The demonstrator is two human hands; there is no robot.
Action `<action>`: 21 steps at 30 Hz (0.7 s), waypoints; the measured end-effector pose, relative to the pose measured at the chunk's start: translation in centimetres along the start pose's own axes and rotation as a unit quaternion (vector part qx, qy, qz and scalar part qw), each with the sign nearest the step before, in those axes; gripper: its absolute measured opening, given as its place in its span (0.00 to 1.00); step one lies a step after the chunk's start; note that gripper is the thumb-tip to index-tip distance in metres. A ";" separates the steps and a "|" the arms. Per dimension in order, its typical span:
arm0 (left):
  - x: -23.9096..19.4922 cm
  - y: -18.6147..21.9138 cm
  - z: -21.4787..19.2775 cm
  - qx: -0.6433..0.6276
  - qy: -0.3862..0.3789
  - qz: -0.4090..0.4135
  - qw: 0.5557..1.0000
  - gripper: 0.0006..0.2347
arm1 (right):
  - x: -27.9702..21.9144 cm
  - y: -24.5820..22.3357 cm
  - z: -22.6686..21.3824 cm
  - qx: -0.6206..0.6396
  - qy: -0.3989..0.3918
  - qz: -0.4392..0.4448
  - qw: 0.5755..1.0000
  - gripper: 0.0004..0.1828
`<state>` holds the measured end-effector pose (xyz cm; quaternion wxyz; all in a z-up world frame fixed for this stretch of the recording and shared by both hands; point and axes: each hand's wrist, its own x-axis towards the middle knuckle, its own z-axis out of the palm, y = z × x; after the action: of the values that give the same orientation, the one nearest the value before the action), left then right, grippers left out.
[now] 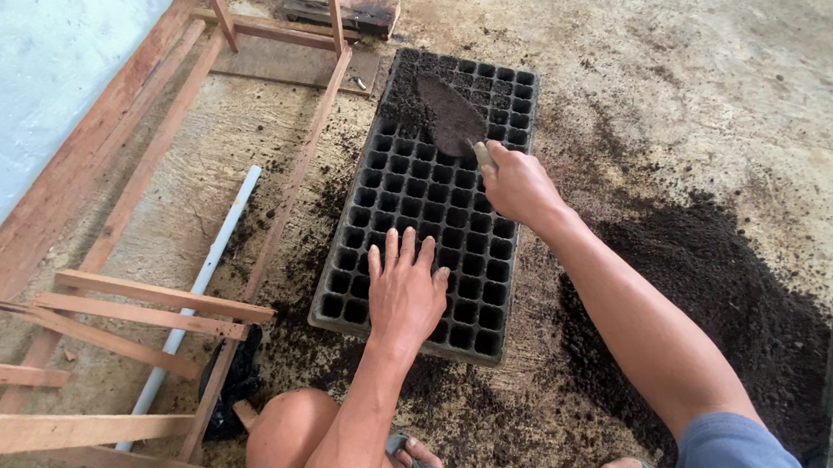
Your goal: The person scoops soil from a pile on the floor using a trowel and fills the cells of a seed tray. They repeatedly transfer soil from the pile to the tray, leveling it with the trowel and occasionally using their hand to press the soil down.
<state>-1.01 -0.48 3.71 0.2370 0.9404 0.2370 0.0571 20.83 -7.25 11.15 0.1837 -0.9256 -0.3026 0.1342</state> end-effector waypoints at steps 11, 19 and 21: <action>-0.3 0.5 -1.0 -0.006 -0.010 0.003 1.000 0.23 | 0.6 0.8 0.7 -0.025 0.004 0.011 1.000 0.31; -0.2 0.1 -0.4 0.003 -0.018 -0.001 1.000 0.24 | 0.7 1.1 1.0 -0.023 -0.005 0.003 1.000 0.32; -0.4 0.2 -0.4 0.005 -0.022 -0.003 1.000 0.24 | 0.8 1.2 1.2 -0.024 0.000 0.005 1.000 0.32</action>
<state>-1.34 -0.62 4.11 0.2372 0.9420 0.2349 0.0348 21.67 -7.32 9.44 0.1608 -0.9312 -0.3011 0.1281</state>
